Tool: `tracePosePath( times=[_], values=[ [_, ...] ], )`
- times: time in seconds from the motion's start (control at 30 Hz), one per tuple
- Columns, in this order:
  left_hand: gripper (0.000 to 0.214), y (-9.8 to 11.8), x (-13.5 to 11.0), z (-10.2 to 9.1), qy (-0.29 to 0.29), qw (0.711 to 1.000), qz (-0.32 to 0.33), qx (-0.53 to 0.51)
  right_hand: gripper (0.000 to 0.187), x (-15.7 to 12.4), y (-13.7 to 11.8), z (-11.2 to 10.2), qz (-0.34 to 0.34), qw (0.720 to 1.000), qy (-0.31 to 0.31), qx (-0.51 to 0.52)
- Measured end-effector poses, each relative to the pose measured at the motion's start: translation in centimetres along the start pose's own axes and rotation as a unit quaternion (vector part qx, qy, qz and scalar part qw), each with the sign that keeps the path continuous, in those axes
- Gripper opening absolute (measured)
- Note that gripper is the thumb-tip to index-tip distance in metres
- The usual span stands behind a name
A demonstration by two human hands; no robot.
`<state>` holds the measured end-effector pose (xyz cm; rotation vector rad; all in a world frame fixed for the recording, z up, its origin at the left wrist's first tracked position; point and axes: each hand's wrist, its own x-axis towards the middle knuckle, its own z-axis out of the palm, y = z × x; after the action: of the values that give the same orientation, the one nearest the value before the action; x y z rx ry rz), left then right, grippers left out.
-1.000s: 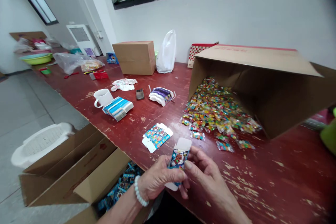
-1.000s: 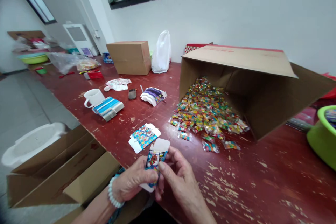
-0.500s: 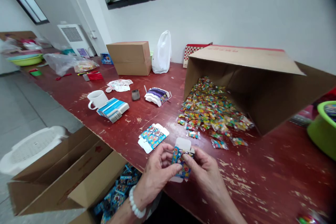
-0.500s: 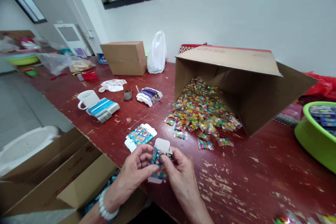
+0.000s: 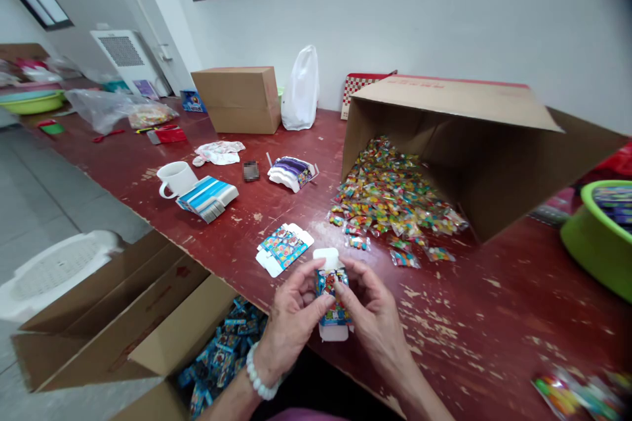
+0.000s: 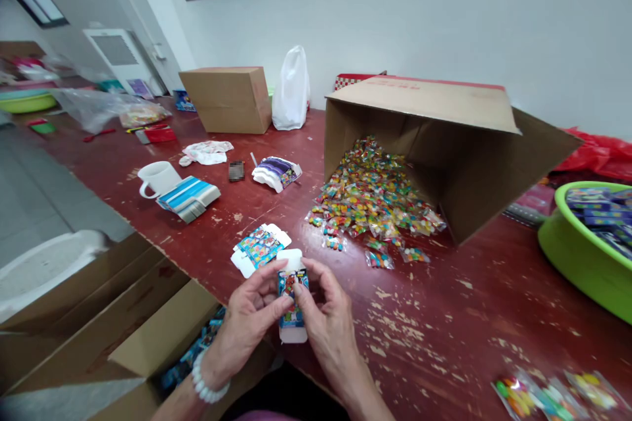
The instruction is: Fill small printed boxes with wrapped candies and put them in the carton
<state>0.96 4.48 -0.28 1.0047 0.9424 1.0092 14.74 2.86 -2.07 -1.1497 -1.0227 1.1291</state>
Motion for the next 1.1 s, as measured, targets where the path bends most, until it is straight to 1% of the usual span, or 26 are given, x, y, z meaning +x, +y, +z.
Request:
tracePosePath(
  times=[0.17, 0.27, 0.33, 0.4, 0.47, 0.53, 0.6, 0.67, 0.7, 0.73, 0.8, 0.83, 0.9, 1.0, 1.03, 1.1],
  values=[
    [0.035, -0.2, 0.0, -0.6, -0.065, 0.997, -0.033, 0.027, 0.025, 0.1, -0.2, -1.4, 0.037, 0.999, -0.009, -0.01],
    [0.025, 0.0, -0.1, -0.5, -0.082, 0.994, -0.04, 0.054, 0.029, 0.4, -0.8, -2.3, 0.051, 0.998, -0.022, -0.024],
    [0.023, 0.3, 0.0, -0.3, -0.092, 0.992, -0.041, 0.077, 0.03, 0.7, -1.3, -2.6, 0.063, 0.998, -0.029, -0.007],
    [0.022, 0.5, 0.0, -0.1, -0.103, 0.989, -0.034, 0.097, 0.03, 0.9, -1.8, -2.7, 0.077, 0.997, -0.01, 0.026],
    [0.021, 0.4, 0.1, 0.0, -0.108, 0.989, -0.019, 0.101, 0.037, 0.9, -2.1, -2.7, 0.088, 0.994, 0.013, 0.056],
    [0.025, 0.4, 0.1, 0.1, -0.107, 0.992, -0.018, 0.071, 0.042, 0.7, -2.3, -2.8, 0.094, 0.993, 0.008, 0.065],
    [0.043, 0.3, 0.0, 0.1, -0.102, 0.994, -0.039, 0.015, 0.035, 0.5, -2.3, -2.9, 0.097, 0.994, -0.018, 0.056],
    [0.061, 0.2, 0.0, 0.2, -0.091, 0.992, -0.077, -0.042, 0.027, 0.2, -1.9, -3.1, 0.086, 0.995, -0.024, 0.048],
    [0.064, 0.1, -0.1, 0.3, -0.09, 0.989, -0.098, -0.067, 0.025, 0.1, -1.6, -3.2, 0.075, 0.996, -0.022, 0.046],
    [0.061, -0.1, -0.1, 0.4, -0.097, 0.984, -0.121, -0.092, 0.023, -0.1, -1.3, -3.2, 0.065, 0.997, -0.016, 0.045],
    [0.052, -0.6, -0.2, 0.7, -0.134, 0.967, -0.171, -0.137, 0.022, -0.4, -0.8, -3.3, 0.056, 0.997, -0.017, 0.044],
    [0.05, -0.8, -0.2, 0.8, -0.153, 0.958, -0.191, -0.151, 0.021, -0.5, -0.6, -3.3, 0.056, 0.997, -0.023, 0.041],
    [0.055, -1.2, -0.2, 1.1, -0.164, 0.949, -0.218, -0.157, 0.021, -0.7, -0.7, -3.4, 0.053, 0.997, -0.044, 0.02],
    [0.062, -1.3, -0.1, 1.5, -0.134, 0.954, -0.23, -0.135, 0.022, -0.8, -1.6, -3.7, 0.032, 0.994, -0.097, -0.04],
    [0.063, -1.3, 0.0, 1.6, -0.128, 0.956, -0.233, -0.125, 0.024, -0.7, -1.9, -3.8, 0.029, 0.992, -0.107, -0.057],
    [0.067, -1.3, 0.1, 1.7, -0.124, 0.958, -0.236, -0.106, 0.025, -0.6, -2.3, -3.8, 0.038, 0.991, -0.108, -0.071]
  ],
)
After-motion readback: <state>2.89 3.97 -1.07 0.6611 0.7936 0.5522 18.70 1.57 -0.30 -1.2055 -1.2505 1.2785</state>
